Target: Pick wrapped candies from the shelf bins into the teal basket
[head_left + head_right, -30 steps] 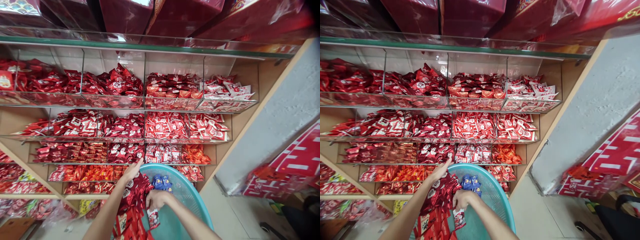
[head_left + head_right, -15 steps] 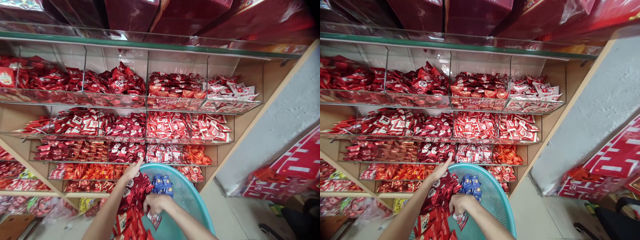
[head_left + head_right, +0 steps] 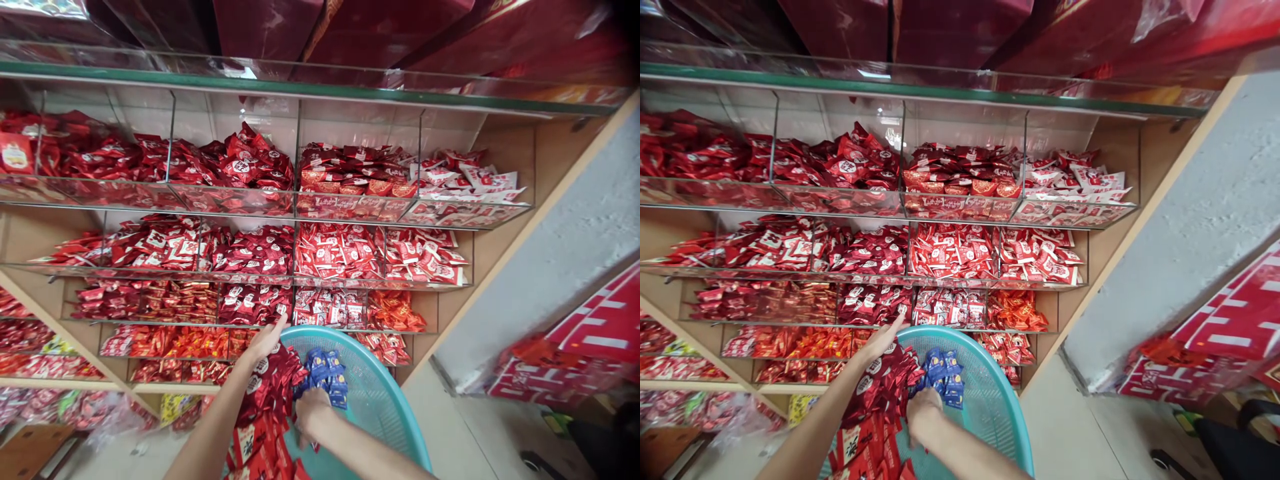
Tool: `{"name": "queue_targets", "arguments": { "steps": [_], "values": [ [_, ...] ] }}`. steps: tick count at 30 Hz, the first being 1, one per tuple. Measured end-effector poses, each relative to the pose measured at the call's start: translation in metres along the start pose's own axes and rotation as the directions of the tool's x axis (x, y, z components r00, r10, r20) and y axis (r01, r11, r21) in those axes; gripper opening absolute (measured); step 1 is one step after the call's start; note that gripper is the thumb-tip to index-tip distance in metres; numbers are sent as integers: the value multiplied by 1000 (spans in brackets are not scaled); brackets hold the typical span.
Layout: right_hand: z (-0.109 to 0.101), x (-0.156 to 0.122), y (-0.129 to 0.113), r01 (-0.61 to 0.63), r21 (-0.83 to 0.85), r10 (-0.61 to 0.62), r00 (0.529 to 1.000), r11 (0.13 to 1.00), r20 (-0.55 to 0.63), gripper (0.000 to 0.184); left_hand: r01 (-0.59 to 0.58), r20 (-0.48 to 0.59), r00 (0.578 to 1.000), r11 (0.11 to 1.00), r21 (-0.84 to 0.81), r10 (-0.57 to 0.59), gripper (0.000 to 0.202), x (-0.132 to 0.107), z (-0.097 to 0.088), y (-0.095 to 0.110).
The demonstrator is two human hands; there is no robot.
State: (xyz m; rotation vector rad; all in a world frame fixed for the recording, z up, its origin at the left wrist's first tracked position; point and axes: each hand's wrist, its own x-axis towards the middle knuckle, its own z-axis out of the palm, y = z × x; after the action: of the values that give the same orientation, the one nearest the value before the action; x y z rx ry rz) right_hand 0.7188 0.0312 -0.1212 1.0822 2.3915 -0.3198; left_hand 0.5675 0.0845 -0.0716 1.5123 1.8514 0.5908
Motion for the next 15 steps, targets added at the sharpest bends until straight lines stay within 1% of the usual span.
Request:
{"name": "queue_targets", "arguments": {
  "steps": [3,7,9,12,15],
  "values": [
    [5,3,-4,10,-44,-9,1000,999,26,35,-4,0,1000,1000,14,4,72,0,-1,1],
    [7,0,-9,52,-60,-47,996,997,82,36,-3,3,1000,1000,20,3,73,0,-1,1],
    [7,-1,-11,50,-61,-45,996,997,75,33,-4,3,1000,1000,21,4,73,0,-1,2],
    [6,-1,-11,13,-54,-10,999,998,53,26,-8,3,1000,1000,11,8,71,0,0,1],
    [3,2,-5,-18,-41,19,999,999,35,26,-1,1,1000,1000,6,1,70,1,0,-1]
  ]
}}
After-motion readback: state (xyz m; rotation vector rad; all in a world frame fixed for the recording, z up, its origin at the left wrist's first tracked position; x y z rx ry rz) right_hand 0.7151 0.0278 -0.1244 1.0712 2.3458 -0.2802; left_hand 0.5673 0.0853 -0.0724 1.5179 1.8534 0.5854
